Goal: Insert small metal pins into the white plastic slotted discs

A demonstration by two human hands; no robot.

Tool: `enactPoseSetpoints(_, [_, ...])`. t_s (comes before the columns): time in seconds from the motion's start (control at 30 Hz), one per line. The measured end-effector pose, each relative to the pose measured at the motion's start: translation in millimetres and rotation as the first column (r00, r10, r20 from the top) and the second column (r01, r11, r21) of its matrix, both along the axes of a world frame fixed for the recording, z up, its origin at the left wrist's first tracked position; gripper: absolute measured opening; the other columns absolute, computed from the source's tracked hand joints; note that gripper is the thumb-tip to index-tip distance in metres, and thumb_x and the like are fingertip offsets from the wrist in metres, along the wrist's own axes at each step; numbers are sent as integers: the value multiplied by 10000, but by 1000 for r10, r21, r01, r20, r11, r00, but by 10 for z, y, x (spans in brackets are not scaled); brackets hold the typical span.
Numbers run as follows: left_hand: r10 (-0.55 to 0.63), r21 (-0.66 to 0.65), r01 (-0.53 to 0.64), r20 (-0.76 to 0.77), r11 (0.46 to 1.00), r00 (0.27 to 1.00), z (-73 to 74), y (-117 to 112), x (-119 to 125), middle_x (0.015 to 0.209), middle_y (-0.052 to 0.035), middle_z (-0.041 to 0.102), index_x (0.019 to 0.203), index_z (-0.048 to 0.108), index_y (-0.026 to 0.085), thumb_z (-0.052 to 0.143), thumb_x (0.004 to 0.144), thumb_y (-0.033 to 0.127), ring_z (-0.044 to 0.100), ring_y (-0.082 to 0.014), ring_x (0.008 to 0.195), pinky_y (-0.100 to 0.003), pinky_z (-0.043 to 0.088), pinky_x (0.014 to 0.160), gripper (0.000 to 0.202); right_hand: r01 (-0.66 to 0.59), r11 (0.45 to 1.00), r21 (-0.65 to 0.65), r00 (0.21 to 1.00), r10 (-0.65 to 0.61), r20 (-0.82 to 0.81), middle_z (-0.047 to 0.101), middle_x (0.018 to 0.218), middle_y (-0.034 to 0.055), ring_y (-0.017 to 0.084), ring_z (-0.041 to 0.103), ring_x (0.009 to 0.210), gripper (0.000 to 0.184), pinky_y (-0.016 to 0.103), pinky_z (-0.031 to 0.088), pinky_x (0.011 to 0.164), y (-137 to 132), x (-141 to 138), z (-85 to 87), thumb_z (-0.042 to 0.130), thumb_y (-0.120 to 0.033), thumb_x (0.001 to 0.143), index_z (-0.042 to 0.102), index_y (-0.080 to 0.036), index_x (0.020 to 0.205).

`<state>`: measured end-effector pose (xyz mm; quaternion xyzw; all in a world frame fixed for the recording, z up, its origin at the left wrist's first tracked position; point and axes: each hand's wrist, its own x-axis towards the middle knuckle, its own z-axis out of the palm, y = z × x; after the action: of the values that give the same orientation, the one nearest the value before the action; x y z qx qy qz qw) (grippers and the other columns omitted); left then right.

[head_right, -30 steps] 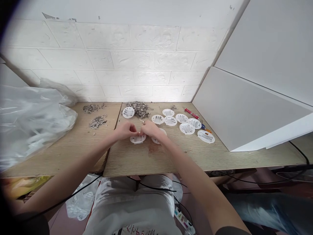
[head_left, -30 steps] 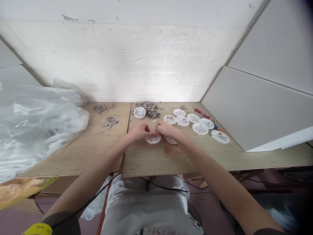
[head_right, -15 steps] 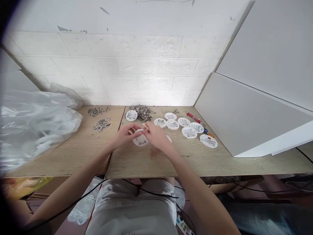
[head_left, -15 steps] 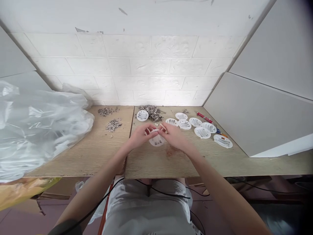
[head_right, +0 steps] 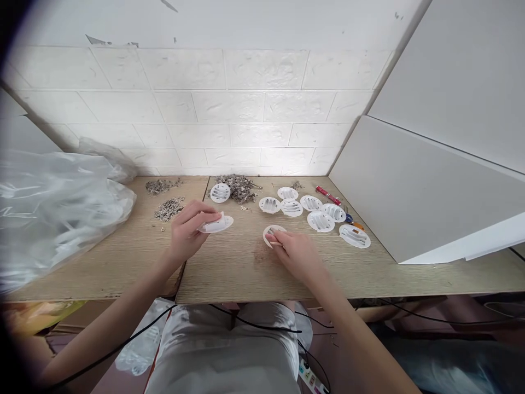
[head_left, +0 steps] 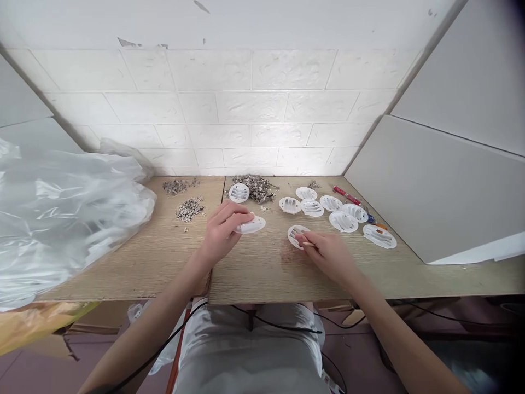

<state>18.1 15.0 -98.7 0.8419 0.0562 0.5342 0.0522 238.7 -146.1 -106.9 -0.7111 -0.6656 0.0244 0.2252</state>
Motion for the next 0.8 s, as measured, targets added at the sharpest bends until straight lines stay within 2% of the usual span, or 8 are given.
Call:
enactPoseSetpoints(0.17, [-76, -58, 75, -18, 996, 997, -13, -7, 23, 976, -64, 730, 946, 644, 234, 544, 888, 142, 665, -166, 953, -336, 544, 821, 148, 27, 1000, 1, 998, -27, 64, 638, 725, 63, 177, 548, 628, 390, 282, 289, 564, 78, 19, -64, 371, -358, 973, 536, -198, 657])
enactPoseSetpoints(0.27, [-90, -211, 73, -72, 975, 993, -7, -28, 31, 1009, -76, 738, 931, 664, 216, 540, 901, 192, 679, -176, 967, -335, 547, 837, 130, 94, 993, 70, 995, -96, 19, 677, 880, 82, 206, 595, 762, 250, 285, 341, 592, 164, -13, -57, 449, -305, 930, 635, -196, 803])
enactPoseSetpoints(0.4, [-38, -499, -78, -217, 863, 975, -65, -23, 45, 869, -46, 741, 893, 702, 206, 611, 863, 335, 665, -152, 772, -258, 520, 679, 161, 169, 980, 106, 971, -147, -189, 693, 874, 65, 194, 591, 735, 216, 289, 405, 628, 245, -73, -3, 532, -342, 876, 678, -196, 938])
enactPoseSetpoints(0.47, [-10, -634, -165, -263, 755, 965, -113, 6, 60, 776, -29, 717, 866, 713, 196, 652, 813, 395, 621, -137, 670, -245, 494, 611, 215, 160, 984, 78, 946, -130, -297, 690, 817, 49, 175, 567, 671, 247, 286, 412, 622, 266, -82, 39, 551, -367, 855, 684, -188, 960])
enactPoseSetpoints(0.6, [-36, -919, -144, -169, 367, 985, -153, 80, 86, 763, -45, 696, 866, 706, 141, 702, 705, 433, 610, -151, 657, -252, 506, 562, 333, 187, 978, 89, 909, -138, -393, 688, 790, 48, 164, 546, 653, 253, 278, 389, 604, 339, -11, 153, 549, -366, 839, 692, -170, 913])
enactPoseSetpoints(0.67, [-33, -974, -78, -87, 213, 996, -142, 108, 86, 785, -53, 698, 869, 703, 125, 744, 628, 418, 617, -159, 696, -257, 521, 579, 382, 194, 973, 123, 905, -129, -405, 693, 801, 51, 165, 552, 675, 237, 274, 385, 613, 447, 48, 231, 547, -345, 838, 691, -164, 891])
enactPoseSetpoints(0.73, [-25, -992, -32, -36, 119, 999, -136, 128, 76, 806, -56, 702, 872, 699, 121, 765, 581, 402, 618, -161, 723, -255, 523, 595, 410, 147, 979, 138, 922, -85, -378, 699, 806, 50, 166, 560, 686, 218, 270, 384, 624, 622, 90, 312, 547, -315, 842, 694, -160, 886])
enactPoseSetpoints(0.8, [-6, -998, -15, -16, 65, 1000, -152, 144, 62, 823, -61, 703, 888, 691, 121, 761, 571, 390, 617, -159, 722, -243, 508, 576, 422, 67, 990, 126, 952, -25, -305, 705, 813, 49, 165, 571, 699, 201, 266, 386, 644, 846, 95, 372, 540, -277, 855, 698, -156, 880])
